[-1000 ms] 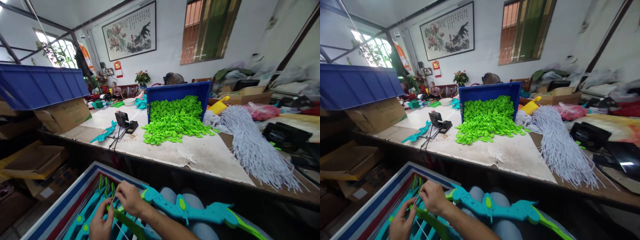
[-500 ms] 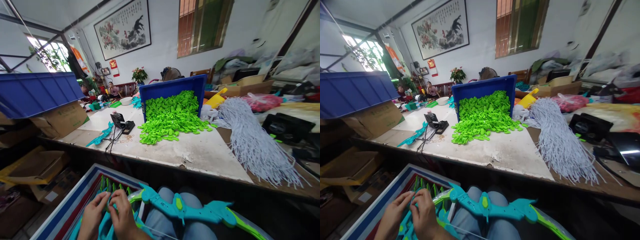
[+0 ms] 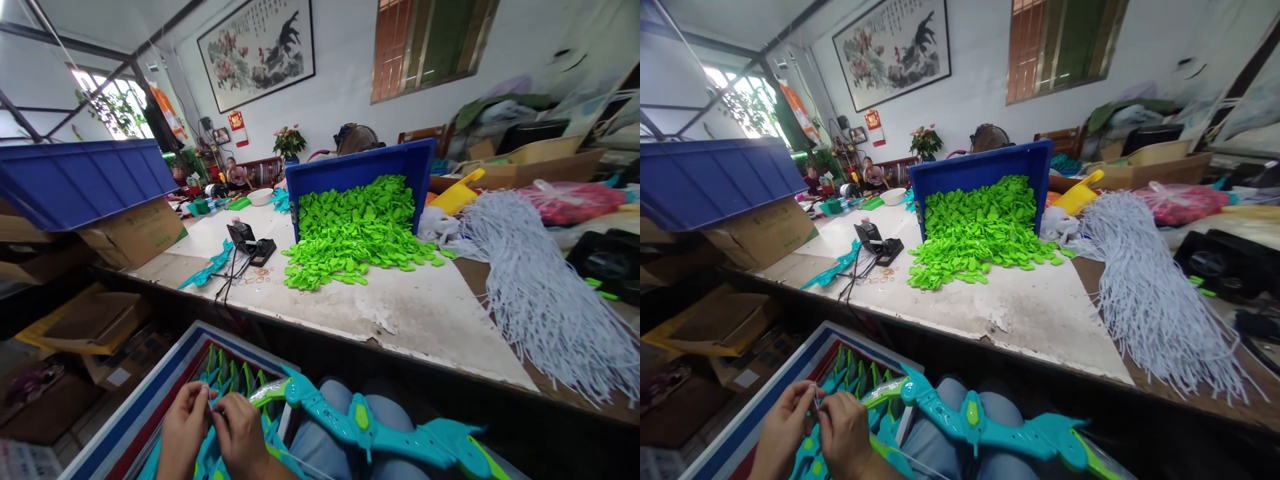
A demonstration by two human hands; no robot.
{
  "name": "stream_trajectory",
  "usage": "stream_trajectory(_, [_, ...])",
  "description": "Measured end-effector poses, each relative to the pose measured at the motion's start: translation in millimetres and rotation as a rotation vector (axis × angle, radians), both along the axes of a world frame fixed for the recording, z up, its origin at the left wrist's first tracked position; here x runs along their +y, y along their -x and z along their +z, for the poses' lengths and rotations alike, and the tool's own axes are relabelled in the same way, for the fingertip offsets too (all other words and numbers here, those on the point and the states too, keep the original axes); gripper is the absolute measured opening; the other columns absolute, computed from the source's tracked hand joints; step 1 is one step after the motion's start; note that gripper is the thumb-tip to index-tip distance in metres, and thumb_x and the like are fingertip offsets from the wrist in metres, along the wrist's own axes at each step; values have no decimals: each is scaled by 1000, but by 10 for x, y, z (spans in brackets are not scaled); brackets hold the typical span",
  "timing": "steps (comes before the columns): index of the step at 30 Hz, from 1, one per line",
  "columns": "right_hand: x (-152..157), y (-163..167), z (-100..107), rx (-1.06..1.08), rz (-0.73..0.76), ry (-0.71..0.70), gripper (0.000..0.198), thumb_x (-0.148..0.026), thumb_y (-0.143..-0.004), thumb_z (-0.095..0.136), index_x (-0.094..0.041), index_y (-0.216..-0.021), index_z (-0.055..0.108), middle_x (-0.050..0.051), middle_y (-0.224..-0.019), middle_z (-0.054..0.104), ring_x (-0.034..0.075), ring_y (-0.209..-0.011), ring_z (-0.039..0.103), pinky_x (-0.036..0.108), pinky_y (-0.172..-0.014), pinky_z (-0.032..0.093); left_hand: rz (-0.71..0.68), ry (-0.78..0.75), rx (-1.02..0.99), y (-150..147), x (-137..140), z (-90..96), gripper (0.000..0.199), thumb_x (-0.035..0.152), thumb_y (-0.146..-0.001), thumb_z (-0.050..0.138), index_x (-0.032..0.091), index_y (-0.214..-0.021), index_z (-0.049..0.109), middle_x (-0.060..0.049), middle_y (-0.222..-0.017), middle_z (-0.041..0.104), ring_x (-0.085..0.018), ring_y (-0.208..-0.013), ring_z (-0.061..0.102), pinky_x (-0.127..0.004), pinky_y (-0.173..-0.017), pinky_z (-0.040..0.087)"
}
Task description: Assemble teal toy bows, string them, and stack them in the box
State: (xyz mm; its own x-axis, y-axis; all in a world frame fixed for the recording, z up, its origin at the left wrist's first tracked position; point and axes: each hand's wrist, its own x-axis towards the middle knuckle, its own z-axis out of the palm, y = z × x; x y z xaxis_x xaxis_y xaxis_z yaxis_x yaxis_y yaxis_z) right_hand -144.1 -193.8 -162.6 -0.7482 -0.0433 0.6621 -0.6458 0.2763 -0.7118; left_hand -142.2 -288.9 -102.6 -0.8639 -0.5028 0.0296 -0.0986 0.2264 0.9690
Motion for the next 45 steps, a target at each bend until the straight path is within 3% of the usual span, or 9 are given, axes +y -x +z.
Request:
stream_trajectory(5, [53,20,12,66,23,-87,24,-25,-93,33,-21,-78,52,3,-70,61,16,-63,56,27,-57,37,11,-280,-97,33,33,-22,57,57,-40,79,15,-72,57,-2,-62,63,-12,-48,52,-23,-39,41])
stream_trajectory(9, [102,51,67,43,35,-96,22,-23,-92,36,-20,-80,55,3,-72,61,16,-66,56,27,-58,38,1,-305,-102,55,25,-61,56,56,-40,80,15,-71,58,2,-55,59,-11,-45,51,-22,-39,41])
stream_trajectory(14, [185,156,190,-191,51,42,17,-16,-86,47,-20,-77,60,2,-74,60,13,-67,56,23,-60,39,-91,-315,-163,44,-25,-37,53,52,-45,81,14,-77,65,1,-57,61,-14,-52,57,-23,-46,47])
stream_trajectory(19, [183,238,251,-229,82,144,17,-15,-84,51,-20,-76,65,1,-75,60,12,-70,57,22,-63,43,-223,-300,-242,23,-57,65,50,52,-47,81,12,-73,70,-3,-62,65,-16,-58,60,-25,-52,51])
stream_trajectory(26, [180,245,295,-336,182,270,19,-12,-80,55,-21,-80,72,1,-76,61,12,-73,60,22,-67,46,-195,-361,-237,42,-29,32,50,51,-45,83,12,-73,70,-3,-61,64,-15,-57,59,-24,-51,51])
stream_trajectory(32, [146,247,281,-375,127,304,20,-11,-78,55,-21,-79,73,2,-76,63,12,-72,60,22,-66,48,-234,-354,-219,78,2,66,47,51,-47,82,11,-70,70,-3,-61,64,-13,-57,56,-22,-50,50])
stream_trajectory(36, [154,267,270,-362,134,262,20,-12,-79,55,-21,-81,73,3,-78,64,13,-74,61,23,-68,49,-210,-373,-241,84,87,178,48,50,-40,83,12,-66,69,-2,-59,62,-13,-56,55,-23,-50,50])
stream_trajectory(41, [209,248,300,-270,130,152,29,-14,-83,53,-22,-106,69,5,-88,67,15,-80,63,25,-73,50,-195,-364,-226,88,145,223,38,49,-47,77,16,-62,66,-4,-60,64,-16,-59,58,-26,-52,51])
stream_trajectory(45, [248,256,330,-200,192,121,18,-19,-86,56,-23,-93,72,3,-82,65,13,-76,62,22,-68,48,-240,-368,-220,107,69,130,31,45,-55,73,16,-63,66,-5,-66,65,-18,-65,62,-26,-56,51])
